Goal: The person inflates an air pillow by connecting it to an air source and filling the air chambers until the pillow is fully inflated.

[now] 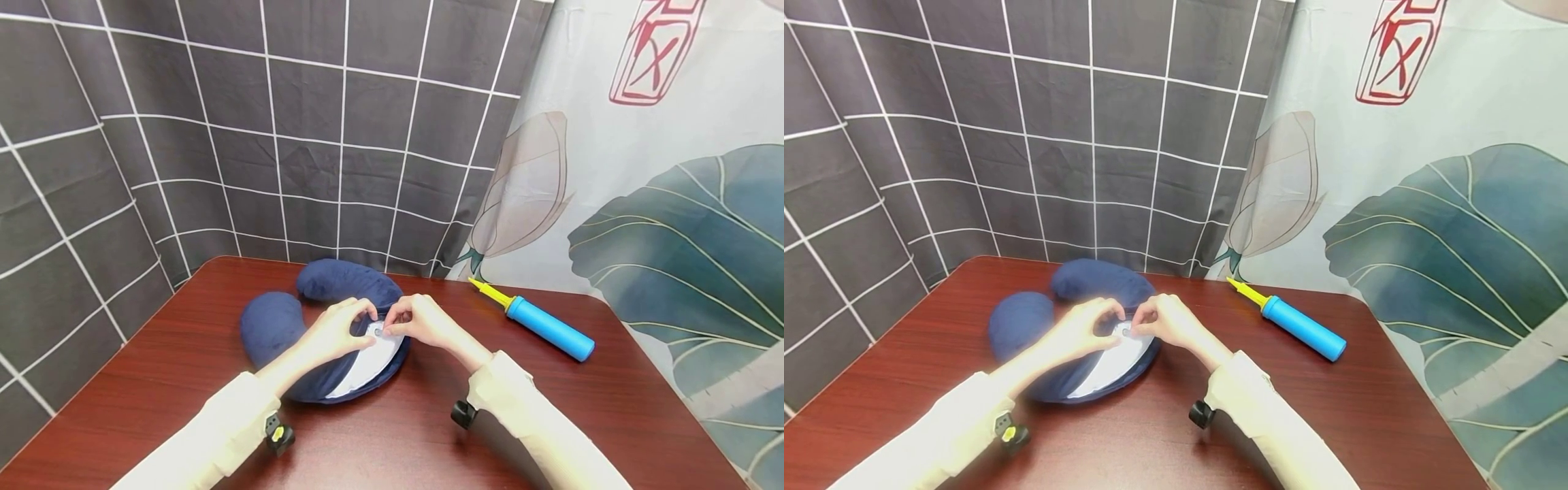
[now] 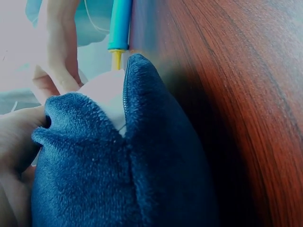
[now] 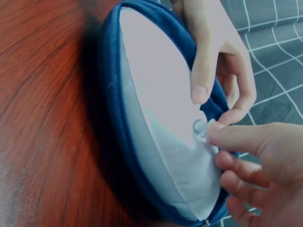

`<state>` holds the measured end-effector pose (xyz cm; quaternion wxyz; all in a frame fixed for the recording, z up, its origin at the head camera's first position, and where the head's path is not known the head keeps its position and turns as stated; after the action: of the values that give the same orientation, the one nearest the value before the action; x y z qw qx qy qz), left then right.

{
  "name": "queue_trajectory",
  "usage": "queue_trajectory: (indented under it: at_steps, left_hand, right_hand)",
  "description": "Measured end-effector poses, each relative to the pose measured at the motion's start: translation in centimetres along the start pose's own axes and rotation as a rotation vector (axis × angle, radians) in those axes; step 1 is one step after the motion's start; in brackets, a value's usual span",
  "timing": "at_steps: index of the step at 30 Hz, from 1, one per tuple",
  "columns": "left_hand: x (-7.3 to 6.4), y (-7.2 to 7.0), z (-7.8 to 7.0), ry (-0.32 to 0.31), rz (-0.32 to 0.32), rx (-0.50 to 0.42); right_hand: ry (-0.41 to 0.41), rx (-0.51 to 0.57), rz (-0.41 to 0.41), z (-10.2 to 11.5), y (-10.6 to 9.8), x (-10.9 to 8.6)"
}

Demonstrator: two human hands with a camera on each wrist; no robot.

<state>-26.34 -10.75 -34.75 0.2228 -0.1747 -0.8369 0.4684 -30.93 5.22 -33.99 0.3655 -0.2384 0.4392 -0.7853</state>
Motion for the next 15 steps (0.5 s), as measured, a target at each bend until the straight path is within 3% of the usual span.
queue_trajectory:
  at_steps: [15]
  left_hand:
    - [-0.1, 0.0, -0.1, -0.027, 0.016, -0.003]
  right_hand:
    - [0.13, 0.015, 0.073, 0.5, 0.4, 1.1]
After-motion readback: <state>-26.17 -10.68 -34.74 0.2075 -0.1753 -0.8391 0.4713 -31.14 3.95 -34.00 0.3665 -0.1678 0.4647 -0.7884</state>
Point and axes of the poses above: each hand's wrist, its own x-axis towards the middle knuckle, its own y-axis out of the palm, z = x × y, the point moved 5 cm from there along x, towards the middle knuckle, and after that the axes turned 13 degrees about z, right-handed, at the moved point
